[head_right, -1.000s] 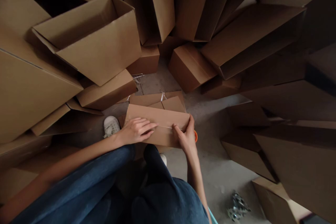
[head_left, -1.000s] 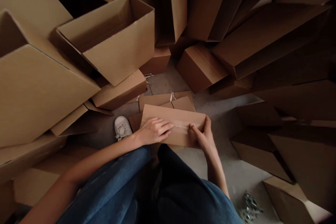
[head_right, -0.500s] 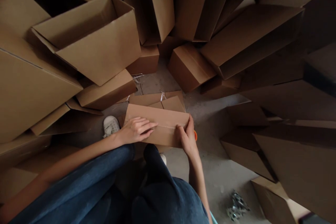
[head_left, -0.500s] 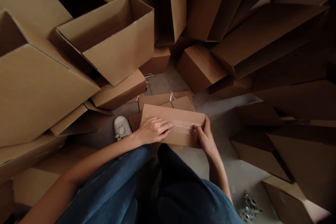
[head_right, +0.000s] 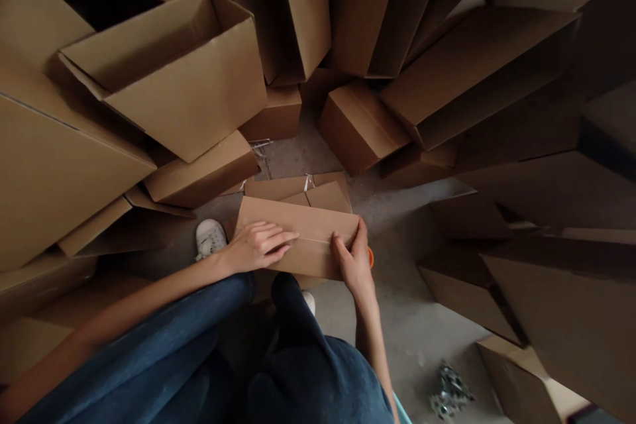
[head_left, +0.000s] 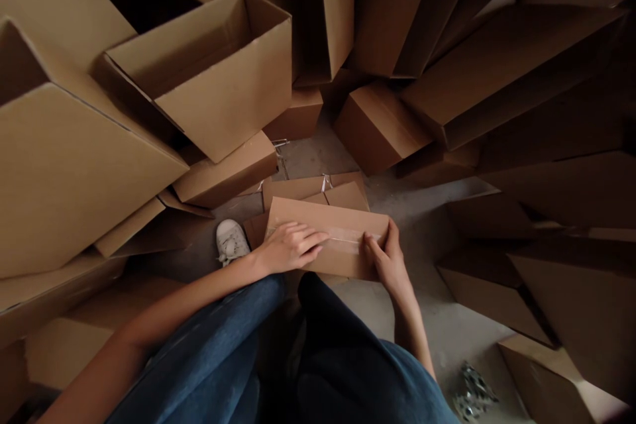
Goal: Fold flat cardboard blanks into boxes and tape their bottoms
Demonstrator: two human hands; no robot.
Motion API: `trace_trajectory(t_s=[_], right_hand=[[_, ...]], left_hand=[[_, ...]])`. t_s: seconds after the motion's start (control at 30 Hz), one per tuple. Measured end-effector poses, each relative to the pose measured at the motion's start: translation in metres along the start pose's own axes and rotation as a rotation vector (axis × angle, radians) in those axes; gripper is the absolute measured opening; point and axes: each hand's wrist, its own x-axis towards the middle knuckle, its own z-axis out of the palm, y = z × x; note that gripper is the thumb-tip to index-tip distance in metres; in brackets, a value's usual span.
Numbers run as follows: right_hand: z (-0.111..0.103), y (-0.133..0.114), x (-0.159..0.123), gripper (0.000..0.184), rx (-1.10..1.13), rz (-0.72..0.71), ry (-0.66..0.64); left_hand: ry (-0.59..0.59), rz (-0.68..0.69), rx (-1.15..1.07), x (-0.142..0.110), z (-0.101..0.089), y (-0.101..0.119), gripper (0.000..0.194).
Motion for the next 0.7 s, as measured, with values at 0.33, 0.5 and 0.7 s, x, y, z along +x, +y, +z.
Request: trace_trajectory(t_s=[0.33,0.5,0.7], right_hand=[[-0.006,0.009,0.0,0.076,-0.003,-0.03,-0.056],[-0.02,0.017,0.003,0.072,0.134,0.046,-0.12],[-0.018,0.034,-0.004,0.067,0.35,0.128,-0.148]], left_hand=[[-0.012,-0.016,-0.024,-0.001,0.0,-0.001,0.028],[0.002,-0.011,-0.047,0.0,-0.001,-0.001,0.027],[-0.004,-0.02,-0.068,-0.002,-0.001,-0.001,0.026]])
